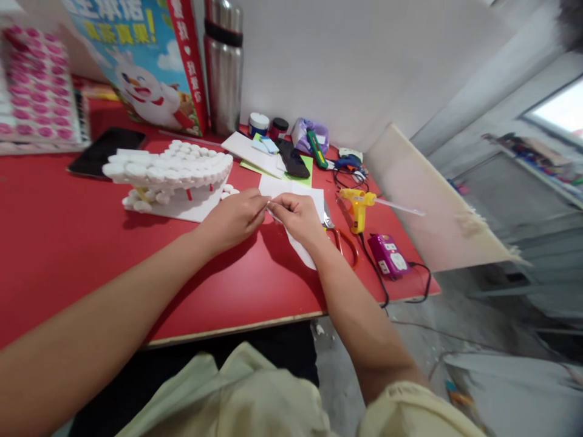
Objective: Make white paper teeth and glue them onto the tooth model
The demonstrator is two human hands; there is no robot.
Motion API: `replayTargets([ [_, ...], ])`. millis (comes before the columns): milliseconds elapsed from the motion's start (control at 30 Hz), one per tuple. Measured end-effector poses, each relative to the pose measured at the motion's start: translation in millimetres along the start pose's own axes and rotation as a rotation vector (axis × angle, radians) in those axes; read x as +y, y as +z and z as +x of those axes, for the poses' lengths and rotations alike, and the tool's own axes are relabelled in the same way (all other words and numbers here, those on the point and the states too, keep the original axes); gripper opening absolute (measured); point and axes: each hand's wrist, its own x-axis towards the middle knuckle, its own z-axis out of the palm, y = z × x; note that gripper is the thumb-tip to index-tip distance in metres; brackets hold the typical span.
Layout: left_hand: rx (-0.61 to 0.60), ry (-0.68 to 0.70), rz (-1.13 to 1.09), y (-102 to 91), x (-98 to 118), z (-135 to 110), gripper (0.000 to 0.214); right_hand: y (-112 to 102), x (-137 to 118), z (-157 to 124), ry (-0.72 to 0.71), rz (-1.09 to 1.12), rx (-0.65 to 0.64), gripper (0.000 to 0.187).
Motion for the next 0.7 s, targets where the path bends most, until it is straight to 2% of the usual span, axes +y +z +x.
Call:
replayTargets([
  [167,-0.119,0.031,0.244,-5.2,5,2,0.032,-1,0,-1,0.001,-0.023,0.004,0.028],
  [267,-0.147,0.005,0.284,-6.7,8,4,0.038,1,1,0,0.013,-0.061,0.023,0.028],
  [367,-0.136,-0.036,0.166,-4.9,7,4,0.037,4,3,1,0.034,-0.058,0.036,0.027],
  [533,0.02,-0.088,-0.271,-1.8,-1,2,0.036,5,1,1,0.012,0.007,0.055,0.024],
  [600,0.044,-0.098,-0.329,-1.9,-3,1,0.035,4,1,1,0.001,0.006,0.037,0.023],
  [700,0.046,-0.103,-0.293,-2.0,-2,0,0.034,2,2,0,0.032,0.026,-0.001,0.026],
])
